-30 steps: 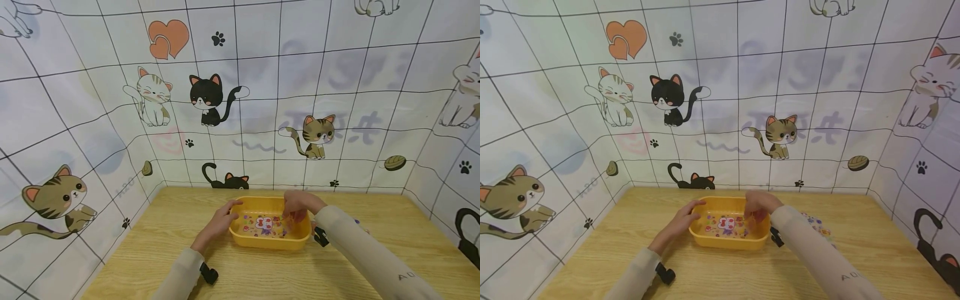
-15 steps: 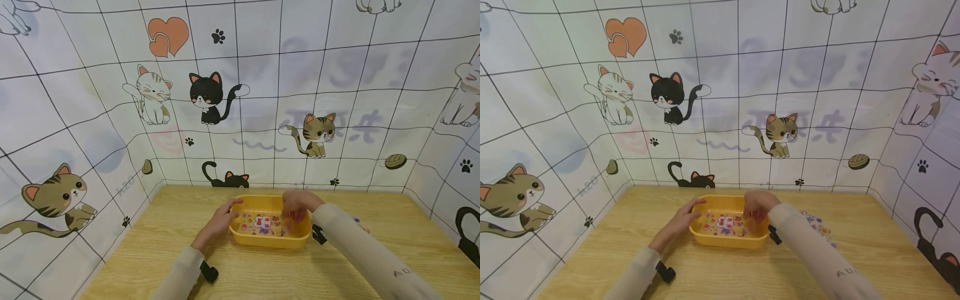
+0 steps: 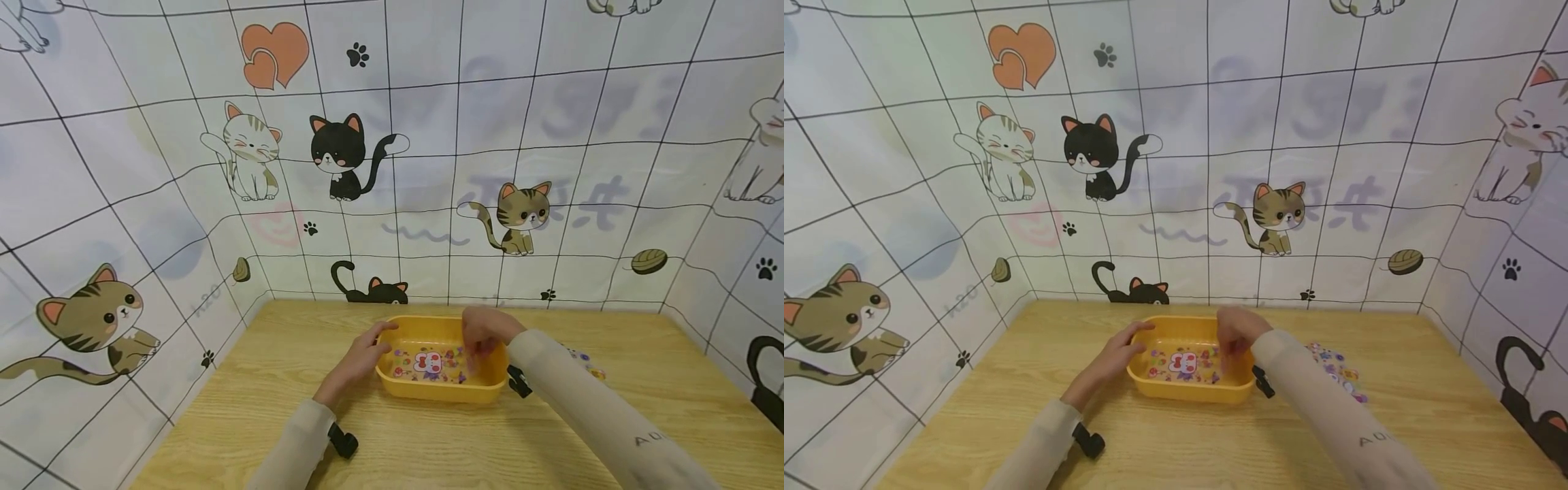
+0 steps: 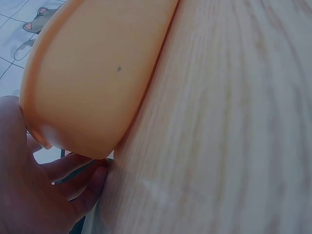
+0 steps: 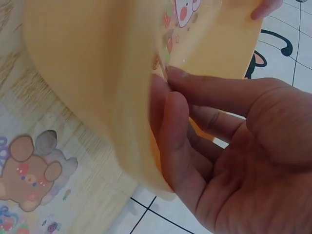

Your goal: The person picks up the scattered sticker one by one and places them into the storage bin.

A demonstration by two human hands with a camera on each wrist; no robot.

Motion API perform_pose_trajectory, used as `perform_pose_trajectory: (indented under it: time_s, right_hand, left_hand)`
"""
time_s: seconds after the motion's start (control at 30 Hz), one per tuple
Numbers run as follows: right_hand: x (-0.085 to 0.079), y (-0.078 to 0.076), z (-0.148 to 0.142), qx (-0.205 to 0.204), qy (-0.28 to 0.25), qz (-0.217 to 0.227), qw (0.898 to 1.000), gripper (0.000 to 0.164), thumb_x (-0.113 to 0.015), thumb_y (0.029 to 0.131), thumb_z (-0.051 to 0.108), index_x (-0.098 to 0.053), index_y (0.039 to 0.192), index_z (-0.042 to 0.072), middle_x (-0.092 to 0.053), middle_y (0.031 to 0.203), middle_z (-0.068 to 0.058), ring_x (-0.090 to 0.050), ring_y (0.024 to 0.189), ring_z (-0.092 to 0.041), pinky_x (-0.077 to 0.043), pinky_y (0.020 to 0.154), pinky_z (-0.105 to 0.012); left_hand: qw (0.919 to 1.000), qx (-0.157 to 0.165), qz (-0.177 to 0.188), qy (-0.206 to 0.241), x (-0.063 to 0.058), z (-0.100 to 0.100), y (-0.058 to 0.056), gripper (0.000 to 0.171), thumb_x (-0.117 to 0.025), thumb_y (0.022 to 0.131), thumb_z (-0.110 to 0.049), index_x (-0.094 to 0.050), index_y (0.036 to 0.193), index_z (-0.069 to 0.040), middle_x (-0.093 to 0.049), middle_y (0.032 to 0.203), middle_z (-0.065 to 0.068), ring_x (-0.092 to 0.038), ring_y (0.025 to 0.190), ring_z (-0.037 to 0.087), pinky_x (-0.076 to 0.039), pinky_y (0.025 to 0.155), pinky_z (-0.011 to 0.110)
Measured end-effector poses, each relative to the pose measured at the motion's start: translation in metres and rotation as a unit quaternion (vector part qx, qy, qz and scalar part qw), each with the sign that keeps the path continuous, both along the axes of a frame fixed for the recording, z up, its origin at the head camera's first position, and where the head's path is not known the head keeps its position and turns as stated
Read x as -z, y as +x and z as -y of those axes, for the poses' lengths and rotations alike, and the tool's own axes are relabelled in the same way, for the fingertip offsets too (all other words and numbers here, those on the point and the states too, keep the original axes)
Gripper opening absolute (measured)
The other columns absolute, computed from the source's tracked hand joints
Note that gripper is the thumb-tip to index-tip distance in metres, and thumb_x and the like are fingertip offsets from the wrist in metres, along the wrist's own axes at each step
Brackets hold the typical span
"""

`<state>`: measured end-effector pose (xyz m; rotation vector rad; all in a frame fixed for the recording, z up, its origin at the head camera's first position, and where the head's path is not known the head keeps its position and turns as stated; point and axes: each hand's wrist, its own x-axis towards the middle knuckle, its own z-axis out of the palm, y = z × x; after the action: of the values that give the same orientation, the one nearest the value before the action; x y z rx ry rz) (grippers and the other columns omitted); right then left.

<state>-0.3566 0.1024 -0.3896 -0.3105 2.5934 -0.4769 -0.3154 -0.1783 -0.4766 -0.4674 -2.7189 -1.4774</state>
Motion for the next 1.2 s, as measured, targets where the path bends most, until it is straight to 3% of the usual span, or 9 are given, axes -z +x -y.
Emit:
perform_pose_trajectory:
  time_s: [0.17, 0.4, 0.6, 0.9, 1.2]
  right_hand:
    - [-0.0003, 0.0017, 0.0011, -0.015, 0.016, 0.006, 1.0, 0.013, -0.084, 0.082, 0.008, -0.077, 0.072, 0.004, -0.064, 0.061, -0.002, -0.055, 0.049, -0.01, -0.053, 0.05, -0.021]
    - [-0.0022, 0.0071, 0.0033, -0.018, 0.016, 0.012, 1.0, 0.011, -0.084, 0.083, 0.008, -0.076, 0.078, 0.002, -0.069, 0.065, -0.005, -0.06, 0.05, -0.012, -0.061, 0.059, -0.027]
    - [-0.002, 0.0073, 0.0048, -0.012, 0.027, 0.018, 0.999, 0.007, -0.078, 0.087, 0.008, -0.074, 0.083, 0.003, -0.069, 0.07, -0.007, -0.06, 0.053, -0.014, -0.059, 0.058, -0.026]
    - [0.0028, 0.0049, 0.006, -0.02, 0.065, 0.017, 0.998, 0.012, -0.083, 0.084, 0.014, -0.075, 0.081, 0.005, -0.075, 0.076, -0.008, -0.068, 0.061, -0.018, -0.061, 0.061, -0.029]
    - [0.0025, 0.0058, 0.0069, -0.018, 0.071, 0.018, 0.997, 0.014, -0.083, 0.085, 0.017, -0.074, 0.085, 0.005, -0.076, 0.08, -0.01, -0.073, 0.067, -0.02, -0.062, 0.064, -0.03]
  left_hand:
    - [1.0, 0.003, -0.005, 0.001, -0.0006, 0.0003, 0.001, 0.046, -0.051, 0.099, -0.012, -0.057, 0.144, -0.017, -0.05, 0.158, 0.011, -0.041, 0.15, 0.036, -0.035, 0.121, 0.058]
    - [1.0, -0.004, 0.002, 0.004, -0.0016, -0.0002, 0.0026, 0.046, -0.051, 0.1, -0.012, -0.057, 0.145, -0.018, -0.048, 0.16, 0.009, -0.039, 0.152, 0.034, -0.033, 0.123, 0.056]
    - [1.0, 0.0, -0.001, 0.002, -0.001, 0.0004, 0.0024, 0.047, -0.051, 0.099, -0.012, -0.056, 0.145, -0.018, -0.049, 0.159, 0.009, -0.04, 0.151, 0.035, -0.034, 0.122, 0.057]
    - [1.0, 0.003, -0.006, 0.005, 0.0002, -0.0005, 0.0003, 0.046, -0.051, 0.099, -0.012, -0.057, 0.144, -0.017, -0.049, 0.159, 0.012, -0.042, 0.149, 0.037, -0.035, 0.121, 0.059]
    - [1.0, 0.004, -0.005, 0.001, -0.0005, 0.0, 0.002, 0.046, -0.051, 0.099, -0.012, -0.057, 0.145, -0.017, -0.048, 0.159, 0.012, -0.043, 0.148, 0.037, -0.037, 0.12, 0.059]
